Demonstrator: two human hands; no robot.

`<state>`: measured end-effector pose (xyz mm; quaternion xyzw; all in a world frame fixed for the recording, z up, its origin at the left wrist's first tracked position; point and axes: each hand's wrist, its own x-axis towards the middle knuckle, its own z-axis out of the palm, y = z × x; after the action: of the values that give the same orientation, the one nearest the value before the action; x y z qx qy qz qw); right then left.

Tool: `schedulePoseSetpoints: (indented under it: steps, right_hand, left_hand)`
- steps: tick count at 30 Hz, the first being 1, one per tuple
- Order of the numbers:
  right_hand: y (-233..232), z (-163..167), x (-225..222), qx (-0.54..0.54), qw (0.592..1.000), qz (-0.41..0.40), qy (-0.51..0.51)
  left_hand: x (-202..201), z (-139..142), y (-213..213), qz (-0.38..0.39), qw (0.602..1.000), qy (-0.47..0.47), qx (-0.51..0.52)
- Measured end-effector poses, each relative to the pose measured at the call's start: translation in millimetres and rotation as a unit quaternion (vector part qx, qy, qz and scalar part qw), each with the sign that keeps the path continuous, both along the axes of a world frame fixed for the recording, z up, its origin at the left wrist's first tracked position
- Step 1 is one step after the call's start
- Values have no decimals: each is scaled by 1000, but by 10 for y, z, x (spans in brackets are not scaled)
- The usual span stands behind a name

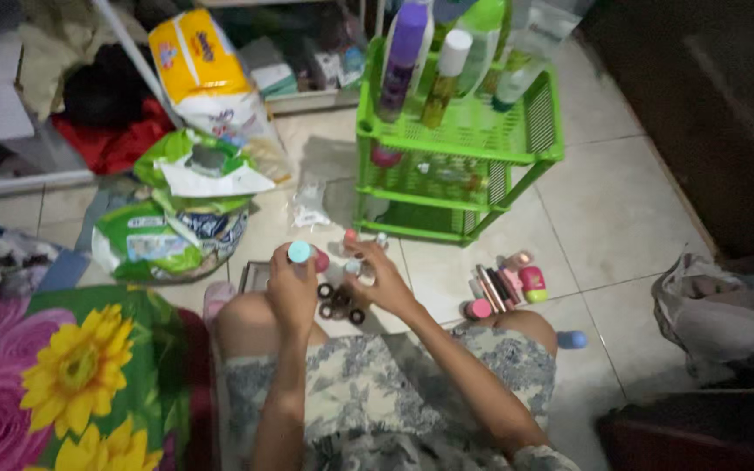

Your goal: The person sits on the bedroom floor and sorts small personal items one at a time, picking up cosmetic bottles, tubes, and small containers from the floor and arranging them into the tiers of a green plastic storage basket. They also handle a small open box and several ring-shaped objects, placing items into the box and basket.

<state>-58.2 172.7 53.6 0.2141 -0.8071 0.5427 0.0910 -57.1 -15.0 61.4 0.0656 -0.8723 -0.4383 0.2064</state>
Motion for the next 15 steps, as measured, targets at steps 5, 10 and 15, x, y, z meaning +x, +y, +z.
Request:
schedulePoseSetpoints:
  steps: [5,10,15]
  right_hand:
    - [127,420,2,23,1000,-13,-3]
    - [578,893,-119,-9,994,-93,62]
    - [1342,1584,-393,-28,978,-188,90]
  left_hand:
    - [9,885,181,-131,989,62,40]
    - [-162,1584,741,-217,969,101,52]
    - [-678,1936,1389,-319,921,196,104]
